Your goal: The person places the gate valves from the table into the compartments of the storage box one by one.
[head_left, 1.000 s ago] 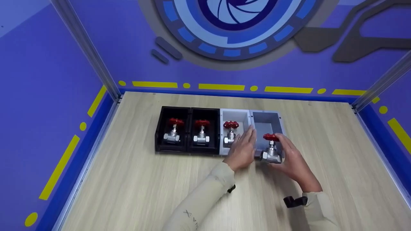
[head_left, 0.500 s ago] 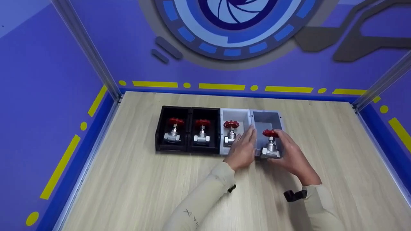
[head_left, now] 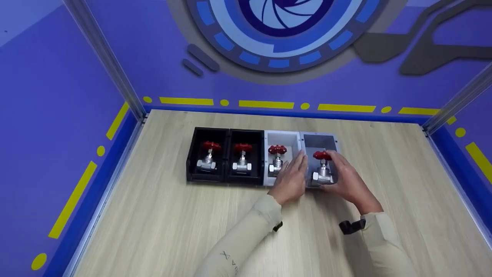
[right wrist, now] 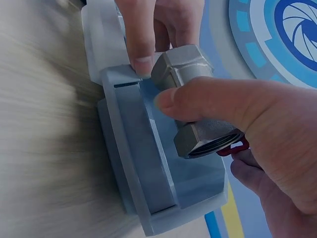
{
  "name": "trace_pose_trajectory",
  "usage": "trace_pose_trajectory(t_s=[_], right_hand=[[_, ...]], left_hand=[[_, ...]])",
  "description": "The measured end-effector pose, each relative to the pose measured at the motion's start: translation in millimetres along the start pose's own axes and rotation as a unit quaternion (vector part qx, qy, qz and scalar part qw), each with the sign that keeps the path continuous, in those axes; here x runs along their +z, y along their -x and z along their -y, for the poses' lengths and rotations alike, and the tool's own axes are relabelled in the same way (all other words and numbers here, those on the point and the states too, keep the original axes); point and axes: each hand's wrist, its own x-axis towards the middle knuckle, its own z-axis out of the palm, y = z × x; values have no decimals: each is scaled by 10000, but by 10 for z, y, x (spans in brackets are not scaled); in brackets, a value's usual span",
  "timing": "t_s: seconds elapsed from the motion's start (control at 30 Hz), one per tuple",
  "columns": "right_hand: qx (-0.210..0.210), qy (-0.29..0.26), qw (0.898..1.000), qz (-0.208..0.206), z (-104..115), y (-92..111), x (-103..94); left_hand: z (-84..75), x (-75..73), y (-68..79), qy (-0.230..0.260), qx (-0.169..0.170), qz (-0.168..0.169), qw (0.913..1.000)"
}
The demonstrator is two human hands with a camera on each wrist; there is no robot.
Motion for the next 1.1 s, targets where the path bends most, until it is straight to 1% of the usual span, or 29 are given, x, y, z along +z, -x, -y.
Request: trace_pose_trajectory(t_s=[0.23, 0.57, 0.7, 0.93, 1.1], right_hand=[[71, 23, 9999, 140, -23, -86, -4], [153, 70, 9992, 369, -67, -224, 21], [239, 85, 9987, 437, -83, -296, 33], [438, 149, 9959, 780, -84, -392, 23], [397, 243, 9953, 846, -77, -439, 8]], left_hand=[[5, 1, -1, -65, 24, -74, 9999], [4, 7, 2, 9, -24, -132, 9999], [-1, 9, 1, 2, -58, -98, 9999], [-2, 18, -4, 41, -60, -67, 10000], [3, 22, 1, 28, 11, -84, 10000]])
